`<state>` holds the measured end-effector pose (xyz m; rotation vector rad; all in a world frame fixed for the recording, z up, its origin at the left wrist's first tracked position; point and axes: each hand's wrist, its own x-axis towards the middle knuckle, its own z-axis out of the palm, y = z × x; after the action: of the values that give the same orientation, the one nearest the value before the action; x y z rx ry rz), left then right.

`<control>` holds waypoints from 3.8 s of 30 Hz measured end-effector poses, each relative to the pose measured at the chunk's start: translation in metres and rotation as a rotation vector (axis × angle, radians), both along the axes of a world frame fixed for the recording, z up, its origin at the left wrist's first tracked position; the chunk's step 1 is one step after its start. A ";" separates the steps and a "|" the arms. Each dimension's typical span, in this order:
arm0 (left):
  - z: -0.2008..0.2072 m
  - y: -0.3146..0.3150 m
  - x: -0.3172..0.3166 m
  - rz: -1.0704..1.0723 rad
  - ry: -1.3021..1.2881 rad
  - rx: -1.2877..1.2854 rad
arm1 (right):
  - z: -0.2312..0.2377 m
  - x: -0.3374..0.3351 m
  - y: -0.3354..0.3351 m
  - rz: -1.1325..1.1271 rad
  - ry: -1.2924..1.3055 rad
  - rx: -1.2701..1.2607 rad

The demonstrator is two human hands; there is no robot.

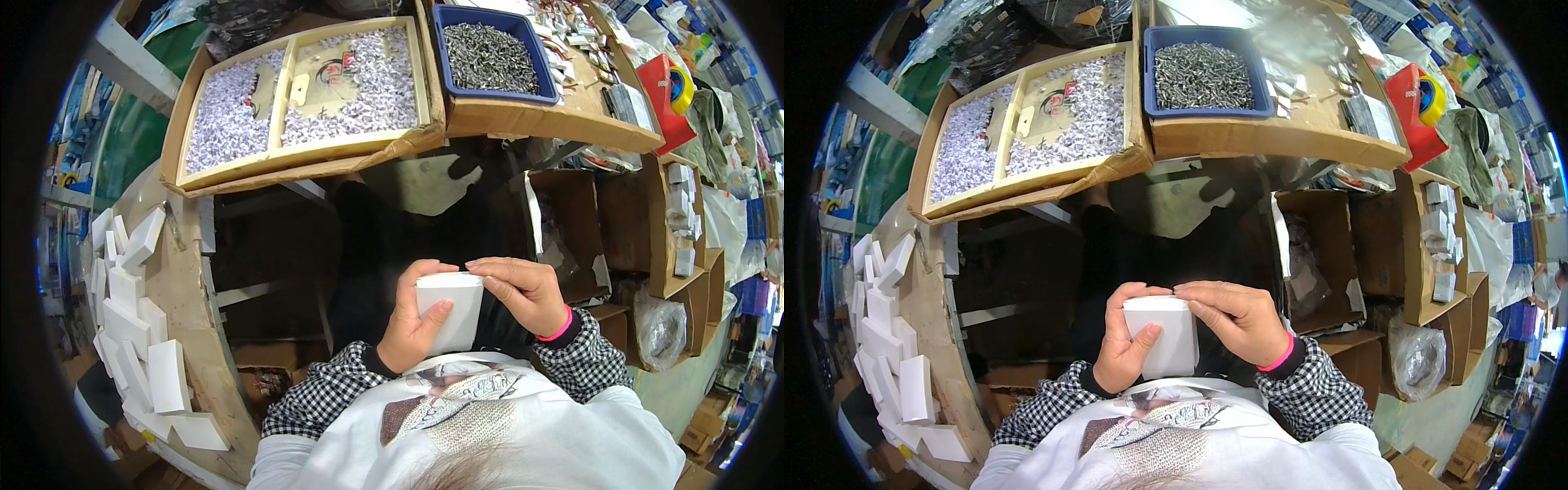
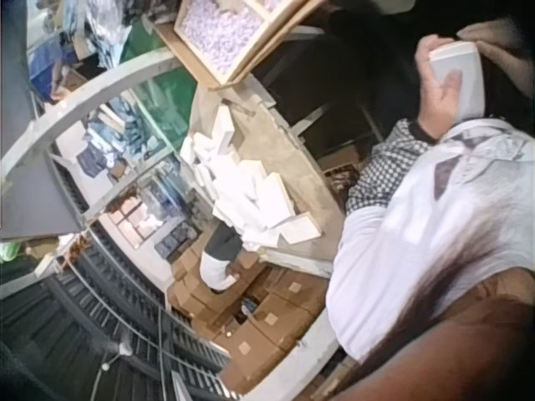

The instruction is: The person repeatedly picks up small white boxes, inserts small metal components and a black item, then closes and seals each box with tape. The process is repeated continuously at a workbench in a factory setting.

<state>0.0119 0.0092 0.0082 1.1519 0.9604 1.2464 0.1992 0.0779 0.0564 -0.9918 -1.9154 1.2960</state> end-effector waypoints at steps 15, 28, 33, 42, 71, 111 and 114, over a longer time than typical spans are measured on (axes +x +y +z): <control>-0.013 -0.006 -0.010 -0.103 -0.278 -0.051 | -0.016 -0.001 -0.006 0.035 0.044 0.077; -0.007 -0.001 -0.005 0.016 -0.290 -0.048 | -0.027 -0.008 -0.019 -0.052 0.204 -0.229; -0.004 0.002 -0.008 0.017 -0.265 -0.035 | -0.028 -0.014 -0.022 -0.157 0.320 -0.295; -0.006 -0.005 -0.004 0.085 -0.004 -0.016 | -0.028 -0.004 -0.009 -0.036 0.264 -0.202; -0.004 -0.004 -0.004 0.293 0.027 -0.134 | 0.084 0.231 0.193 -0.980 0.375 0.012; 0.014 0.000 -0.014 0.356 0.425 0.017 | -0.001 0.044 0.044 -0.423 0.348 -0.422; 0.012 -0.002 -0.009 0.306 0.394 -0.030 | 0.002 -0.003 0.005 -0.215 0.404 -0.662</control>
<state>0.0024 0.0069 0.0203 1.2875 1.4895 1.2603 0.1967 0.0825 0.0587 -1.0938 -1.0557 1.8744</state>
